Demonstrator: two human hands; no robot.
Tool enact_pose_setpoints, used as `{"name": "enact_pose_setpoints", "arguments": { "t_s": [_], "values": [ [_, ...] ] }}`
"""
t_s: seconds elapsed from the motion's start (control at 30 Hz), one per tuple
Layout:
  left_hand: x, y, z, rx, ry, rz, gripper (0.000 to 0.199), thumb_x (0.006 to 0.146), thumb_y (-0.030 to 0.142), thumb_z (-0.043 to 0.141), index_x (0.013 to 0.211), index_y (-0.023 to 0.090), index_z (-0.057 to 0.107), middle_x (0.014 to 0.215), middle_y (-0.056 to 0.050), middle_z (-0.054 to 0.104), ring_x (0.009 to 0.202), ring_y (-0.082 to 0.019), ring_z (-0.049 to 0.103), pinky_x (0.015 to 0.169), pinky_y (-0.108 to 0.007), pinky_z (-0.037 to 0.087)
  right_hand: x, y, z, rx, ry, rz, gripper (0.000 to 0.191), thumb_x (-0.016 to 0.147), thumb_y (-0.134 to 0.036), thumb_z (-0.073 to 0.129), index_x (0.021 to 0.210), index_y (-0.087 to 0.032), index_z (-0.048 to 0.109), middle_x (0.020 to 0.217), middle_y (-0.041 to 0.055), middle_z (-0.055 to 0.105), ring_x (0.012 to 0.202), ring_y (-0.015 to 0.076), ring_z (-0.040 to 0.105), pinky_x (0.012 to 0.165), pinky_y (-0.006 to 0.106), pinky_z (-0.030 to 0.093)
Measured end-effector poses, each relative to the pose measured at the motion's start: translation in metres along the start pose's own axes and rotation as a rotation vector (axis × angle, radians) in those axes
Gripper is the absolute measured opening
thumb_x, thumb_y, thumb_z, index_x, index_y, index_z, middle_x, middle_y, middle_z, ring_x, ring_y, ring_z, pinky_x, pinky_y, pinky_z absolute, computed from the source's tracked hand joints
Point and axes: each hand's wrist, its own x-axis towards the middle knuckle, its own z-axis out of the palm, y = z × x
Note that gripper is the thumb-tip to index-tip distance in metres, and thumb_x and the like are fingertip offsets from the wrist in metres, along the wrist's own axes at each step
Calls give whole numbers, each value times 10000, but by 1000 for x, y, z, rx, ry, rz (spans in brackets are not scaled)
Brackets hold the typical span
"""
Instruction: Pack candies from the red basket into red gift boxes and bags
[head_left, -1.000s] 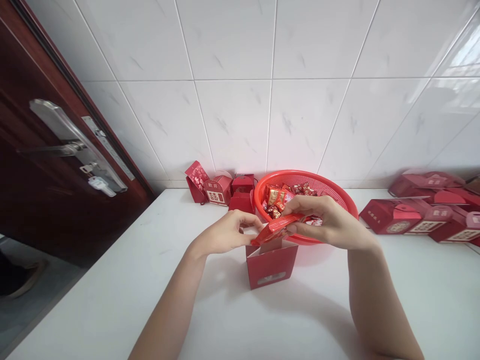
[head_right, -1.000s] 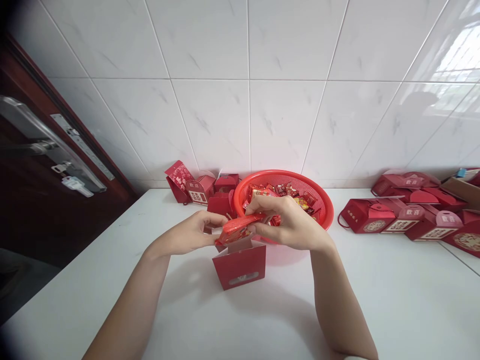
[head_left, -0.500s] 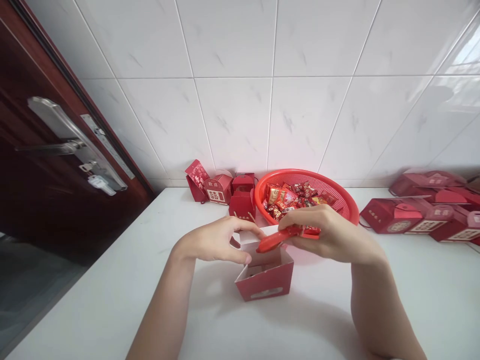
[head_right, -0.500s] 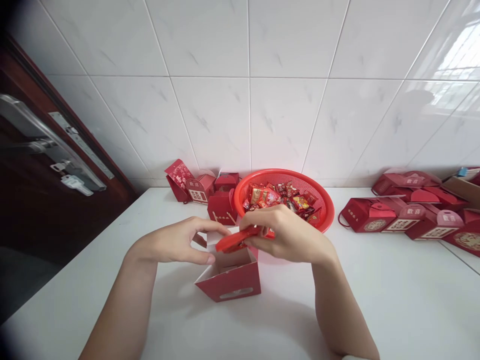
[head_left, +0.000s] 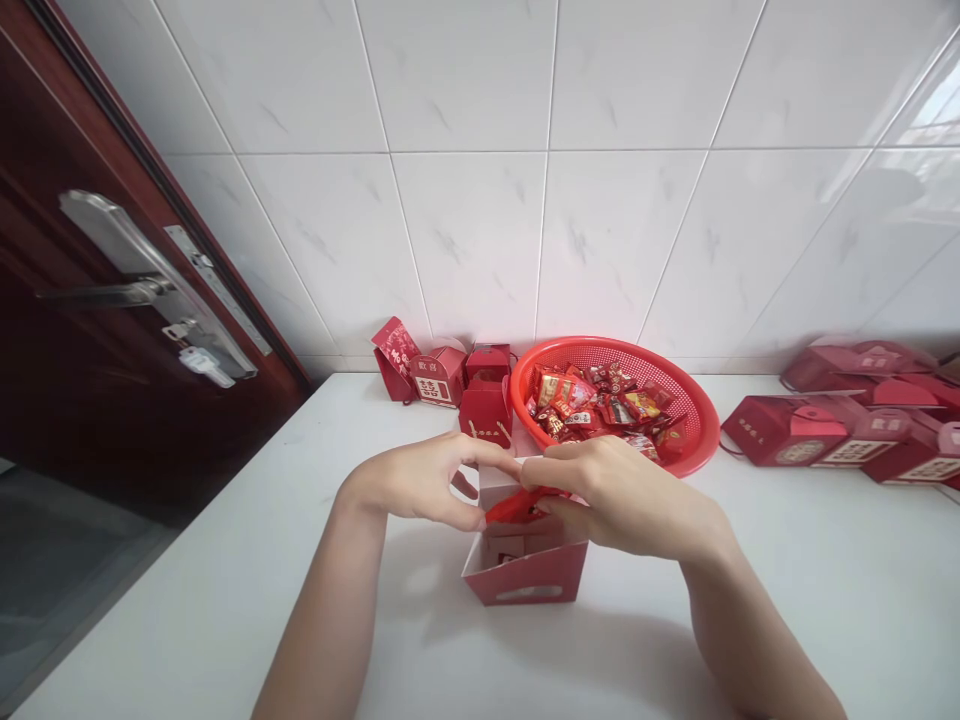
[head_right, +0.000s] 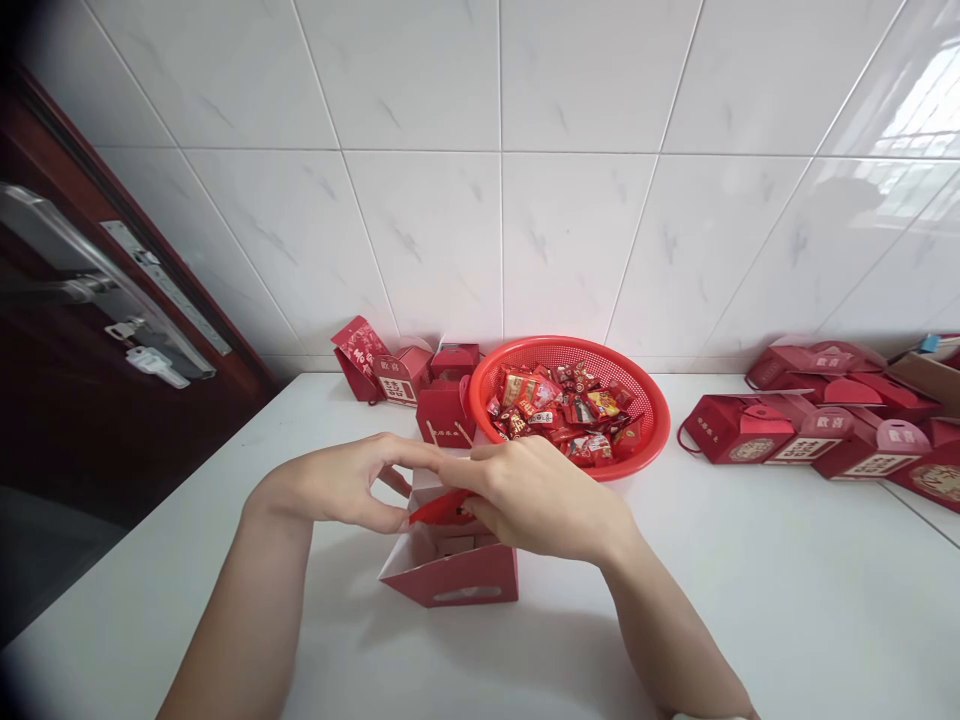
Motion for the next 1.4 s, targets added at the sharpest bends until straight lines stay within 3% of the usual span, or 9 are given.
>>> {"name": "enact_pose_setpoints", "arguments": {
  "t_s": [0.23, 0.37, 0.57, 0.73, 0.87, 1.03, 1.2, 1.27, 1.4],
  "values": [
    [0, -4, -1, -6, 11, 1, 652, 691, 101, 676, 1311, 305, 685, 1289, -20, 710, 1139, -227, 657, 949, -328, 547, 6, -11, 9, -58, -34, 4, 358, 884, -11, 523, 976, -271, 750, 687, -19, 560, 536, 105, 303, 542, 275, 158],
    [0, -6, -2, -34, 24, -15, 648, 681, 100, 674, 1300, 289, 691, 1259, -16, 722, 1132, -229, 658, 956, -334, 551, 11, -18, 15, -96, -35, 40, 311, 893, -19, 512, 937, -229, 738, 616, -24, 540, 501, 105, 284, 543, 289, 162],
    [3, -4, -2, -28, -10, -28, 568, 682, 90, 656, 1211, 281, 737, 1192, 5, 736, 1090, -213, 658, 930, -310, 552, 15, -21, 17, -195, -95, 211, 391, 854, -75, 540, 1214, -196, 633, 635, -18, 614, 506, 136, 384, 529, 297, 169],
    [4, -5, -2, -35, 11, -31, 592, 672, 82, 646, 1222, 283, 731, 1202, 11, 733, 1097, -216, 654, 930, -306, 543, 21, -22, 16, -209, -133, 235, 192, 881, -110, 546, 966, -190, 698, 707, 31, 667, 581, 138, 498, 547, 306, 171],
    [5, -8, -4, -30, 47, -42, 572, 695, 108, 653, 1239, 267, 726, 1190, -2, 734, 1090, -222, 654, 895, -295, 542, 24, -21, 12, -166, -154, 275, 141, 897, -179, 598, 857, -195, 732, 659, 18, 636, 559, 128, 459, 546, 306, 181],
    [12, -17, -5, -44, 63, -4, 540, 746, 135, 639, 1270, 242, 716, 1146, -22, 738, 1048, -222, 658, 809, -272, 542, 23, -10, 13, -39, -116, 231, 239, 937, -178, 564, 883, -249, 787, 633, -5, 601, 545, 116, 409, 563, 290, 216],
    [15, -23, -7, -54, 82, 5, 534, 760, 132, 639, 1279, 233, 715, 1102, -14, 756, 838, -156, 647, 777, -267, 529, 21, -2, 15, -79, -95, 242, 252, 945, -161, 532, 808, -182, 742, 613, 5, 586, 526, 109, 364, 555, 284, 203],
    [16, -24, -8, -55, 93, -5, 518, 765, 137, 648, 1269, 231, 722, 1096, -17, 759, 809, -148, 636, 755, -262, 521, 21, -1, 15, -67, -86, 222, 264, 934, -113, 518, 832, -185, 750, 619, 9, 592, 542, 112, 400, 560, 276, 210],
    [16, -22, -8, -84, 78, 11, 475, 783, 176, 689, 1252, 240, 731, 1129, -29, 755, 971, -197, 666, 787, -262, 528, 21, -1, 12, 100, -68, 58, 299, 939, -74, 529, 991, -226, 782, 767, 33, 685, 674, 130, 550, 599, 247, 304]
  ]
}}
